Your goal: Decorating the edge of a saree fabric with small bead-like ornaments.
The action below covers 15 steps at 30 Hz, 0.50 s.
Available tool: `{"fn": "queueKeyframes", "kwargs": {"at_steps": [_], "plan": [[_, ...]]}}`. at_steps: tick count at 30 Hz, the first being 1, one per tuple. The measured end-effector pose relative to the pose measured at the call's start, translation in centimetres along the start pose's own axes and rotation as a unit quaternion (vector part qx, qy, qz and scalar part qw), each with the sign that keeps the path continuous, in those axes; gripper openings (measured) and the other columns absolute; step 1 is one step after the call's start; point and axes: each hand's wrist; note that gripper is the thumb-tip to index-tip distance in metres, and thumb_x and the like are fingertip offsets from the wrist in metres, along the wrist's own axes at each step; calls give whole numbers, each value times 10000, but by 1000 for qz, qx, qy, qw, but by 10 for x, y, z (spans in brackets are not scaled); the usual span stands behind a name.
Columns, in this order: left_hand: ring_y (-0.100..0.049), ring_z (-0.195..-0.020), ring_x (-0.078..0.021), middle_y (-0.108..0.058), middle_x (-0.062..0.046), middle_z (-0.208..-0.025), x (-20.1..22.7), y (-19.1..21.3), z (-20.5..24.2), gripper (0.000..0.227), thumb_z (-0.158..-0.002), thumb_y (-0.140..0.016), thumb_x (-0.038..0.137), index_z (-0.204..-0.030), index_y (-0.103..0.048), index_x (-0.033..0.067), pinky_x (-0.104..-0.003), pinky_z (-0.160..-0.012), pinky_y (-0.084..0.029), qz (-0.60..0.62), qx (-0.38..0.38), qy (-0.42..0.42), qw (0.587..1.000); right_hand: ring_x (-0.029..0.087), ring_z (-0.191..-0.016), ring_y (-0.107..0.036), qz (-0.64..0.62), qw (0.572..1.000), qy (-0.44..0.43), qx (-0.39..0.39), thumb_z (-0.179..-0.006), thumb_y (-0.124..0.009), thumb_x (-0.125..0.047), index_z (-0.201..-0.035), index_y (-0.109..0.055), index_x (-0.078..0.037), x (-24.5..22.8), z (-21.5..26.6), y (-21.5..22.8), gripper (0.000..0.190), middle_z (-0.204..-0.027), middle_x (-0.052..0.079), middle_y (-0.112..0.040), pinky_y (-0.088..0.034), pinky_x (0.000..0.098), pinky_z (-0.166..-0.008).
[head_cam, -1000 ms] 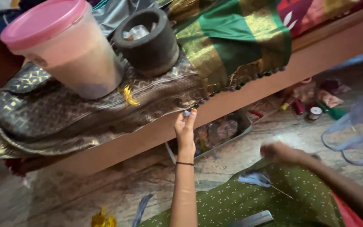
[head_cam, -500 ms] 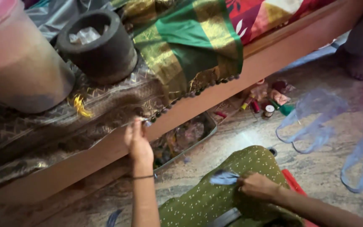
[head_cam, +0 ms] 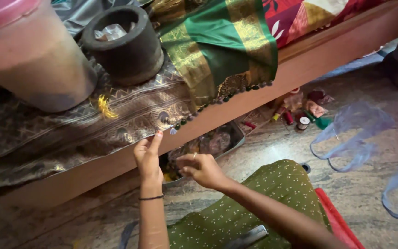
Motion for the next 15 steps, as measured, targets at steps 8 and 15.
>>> {"fn": "queueKeyframes", "kwargs": {"at_steps": [8,15], "plan": [[-659,-872,-71,-756,-23,-968,13,-1,4,103,-927,-738,101,-975,-762,14,-236,-829,-499,-13,-15,1,1000,218,-954,-749,-406,886,-222,13,-958,-644,17,-992,-650,37,49,-9,-29,40,-973,109,-713,-608,309,-870],[-659,-875,-77,-755,-38,-966,-8,5,-2,88,-949,-748,89,-951,-737,1,-233,-819,-491,11,-5,-6,1000,173,-831,-710,-385,900,-199,40,-950,-623,27,-1037,-670,41,46,-38,-16,100,-942,112,-711,-603,297,-785]]}}
Point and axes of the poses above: each hand's wrist, its own z-axis away from the middle knuckle, its own y-axis out of the back of the hand, x = y × z
